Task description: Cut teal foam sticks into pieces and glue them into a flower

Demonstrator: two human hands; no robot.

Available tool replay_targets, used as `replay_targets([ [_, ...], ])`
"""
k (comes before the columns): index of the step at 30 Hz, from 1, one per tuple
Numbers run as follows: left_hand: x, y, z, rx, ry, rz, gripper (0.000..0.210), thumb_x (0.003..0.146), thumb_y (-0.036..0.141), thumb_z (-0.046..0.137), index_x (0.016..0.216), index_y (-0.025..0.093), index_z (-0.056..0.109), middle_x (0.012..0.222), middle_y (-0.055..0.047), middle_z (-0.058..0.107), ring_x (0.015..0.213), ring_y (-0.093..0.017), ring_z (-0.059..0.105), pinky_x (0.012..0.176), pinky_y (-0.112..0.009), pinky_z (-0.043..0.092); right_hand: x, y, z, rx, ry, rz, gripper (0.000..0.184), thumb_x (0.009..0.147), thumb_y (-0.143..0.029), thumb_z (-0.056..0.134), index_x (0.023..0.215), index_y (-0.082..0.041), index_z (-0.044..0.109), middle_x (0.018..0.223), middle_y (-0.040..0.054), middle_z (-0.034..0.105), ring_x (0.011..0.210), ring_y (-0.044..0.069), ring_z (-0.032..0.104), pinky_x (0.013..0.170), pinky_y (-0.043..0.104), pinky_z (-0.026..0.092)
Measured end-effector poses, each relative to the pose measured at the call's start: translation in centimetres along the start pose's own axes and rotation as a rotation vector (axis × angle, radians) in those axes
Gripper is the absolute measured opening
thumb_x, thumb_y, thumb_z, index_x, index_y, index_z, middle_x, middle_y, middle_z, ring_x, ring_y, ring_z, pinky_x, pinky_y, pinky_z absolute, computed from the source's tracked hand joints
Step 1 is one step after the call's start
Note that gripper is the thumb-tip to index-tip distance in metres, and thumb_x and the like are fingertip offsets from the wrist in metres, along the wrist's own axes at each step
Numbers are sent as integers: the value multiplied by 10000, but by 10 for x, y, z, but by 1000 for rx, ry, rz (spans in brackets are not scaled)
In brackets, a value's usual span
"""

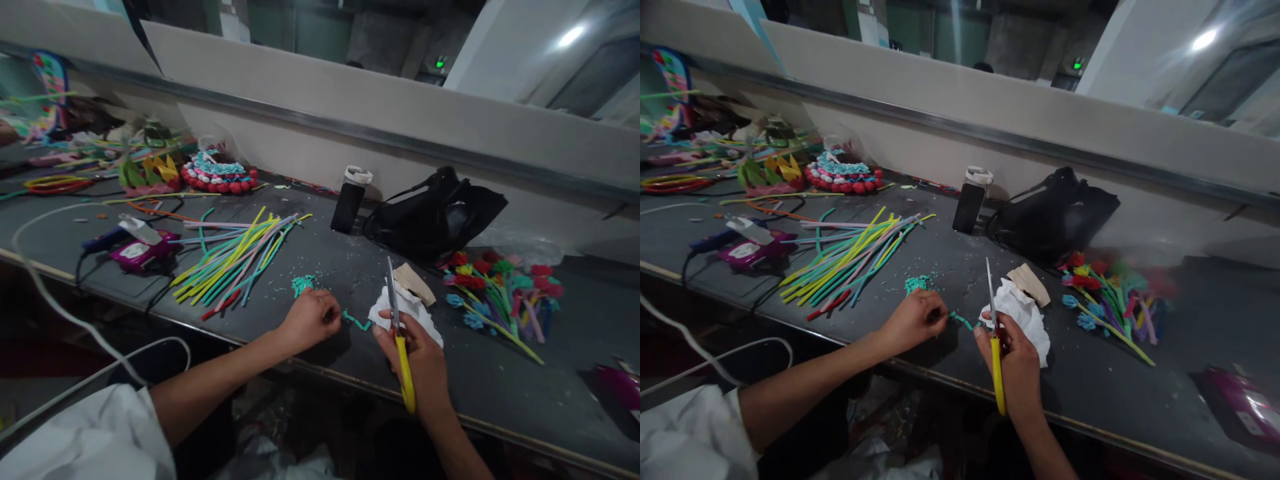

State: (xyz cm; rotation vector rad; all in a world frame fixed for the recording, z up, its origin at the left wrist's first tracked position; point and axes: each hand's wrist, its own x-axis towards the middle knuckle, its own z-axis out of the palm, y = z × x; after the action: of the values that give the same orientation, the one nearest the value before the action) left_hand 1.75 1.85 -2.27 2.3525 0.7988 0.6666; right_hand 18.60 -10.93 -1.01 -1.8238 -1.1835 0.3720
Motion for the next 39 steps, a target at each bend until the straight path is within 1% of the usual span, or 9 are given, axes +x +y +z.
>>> replay_targets([
  [4, -3, 8, -17, -665, 110, -294, 99, 740, 244, 615, 699, 154, 618, 650, 22, 564, 624, -109, 493, 626, -231, 363, -5, -3, 4, -17, 1, -39, 363, 790, -487, 668, 1016, -203, 684, 657, -12, 633, 514, 120, 565, 495, 212, 451],
  [8, -8, 24, -20, -986, 119, -409, 158, 702, 293, 691, 693, 147, 631, 635, 37, 539, 609, -85, 447, 607, -207, 339, -9, -15, 9, 78, -27, -37, 364, 789, -448, 676, 1059, -205, 665, 667, -18, 651, 554, 131, 610, 536, 220, 492],
  [12, -16, 35, -15, -1058, 19, -388, 140, 684, 261, 700, 674, 138, 633, 632, 30, 541, 613, -82, 442, 610, -203, 352, -11, -28, 13, 216, -12, -24, 374, 767, -374, 703, 1095, -210, 627, 711, -24, 659, 542, 111, 598, 536, 209, 504],
  [17, -22, 34, -5, -974, -102, -275, 62, 703, 186, 649, 678, 132, 631, 656, 14, 558, 634, -90, 462, 622, -207, 379, -11, -34, 15, 316, -11, -39, 305, 787, -321, 684, 1058, -218, 592, 696, -43, 626, 524, 92, 585, 509, 183, 495],
  [23, -25, 32, -1, -859, -120, -264, 32, 691, 156, 651, 717, 137, 650, 654, 22, 557, 632, -92, 474, 609, -206, 370, -13, -33, 13, 181, 8, -120, 291, 794, -327, 683, 1050, -216, 600, 702, -34, 654, 590, 112, 636, 589, 199, 537],
  [26, -24, 34, -2, -962, -123, -322, 53, 682, 175, 679, 686, 136, 644, 628, 28, 546, 610, -86, 457, 600, -207, 360, -13, -32, 13, 80, 28, -187, 285, 818, -369, 663, 1051, -212, 617, 692, -32, 662, 575, 117, 641, 578, 202, 540],
  [28, -22, 34, -6, -1101, -79, -384, 92, 678, 203, 708, 687, 136, 647, 636, 27, 558, 613, -85, 463, 611, -209, 363, -13, -28, 15, -10, 42, -240, 305, 837, -402, 647, 1067, -203, 628, 713, -17, 678, 592, 128, 656, 585, 210, 545],
  [33, -15, 34, -23, -1302, 209, -427, 92, 665, 190, 742, 712, 161, 669, 629, 44, 558, 607, -73, 452, 622, -205, 350, -17, -13, 21, -198, 90, -430, 327, 862, -408, 633, 1099, -184, 631, 851, 42, 713, 709, 166, 683, 655, 255, 559],
  [39, -15, 37, -26, -1380, 283, -402, 108, 674, 223, 756, 704, 168, 668, 639, 22, 601, 650, -105, 515, 685, -240, 387, -22, 1, 22, -306, 73, -526, 295, 882, -381, 613, 1093, -175, 621, 870, 56, 701, 788, 196, 685, 727, 305, 562],
])
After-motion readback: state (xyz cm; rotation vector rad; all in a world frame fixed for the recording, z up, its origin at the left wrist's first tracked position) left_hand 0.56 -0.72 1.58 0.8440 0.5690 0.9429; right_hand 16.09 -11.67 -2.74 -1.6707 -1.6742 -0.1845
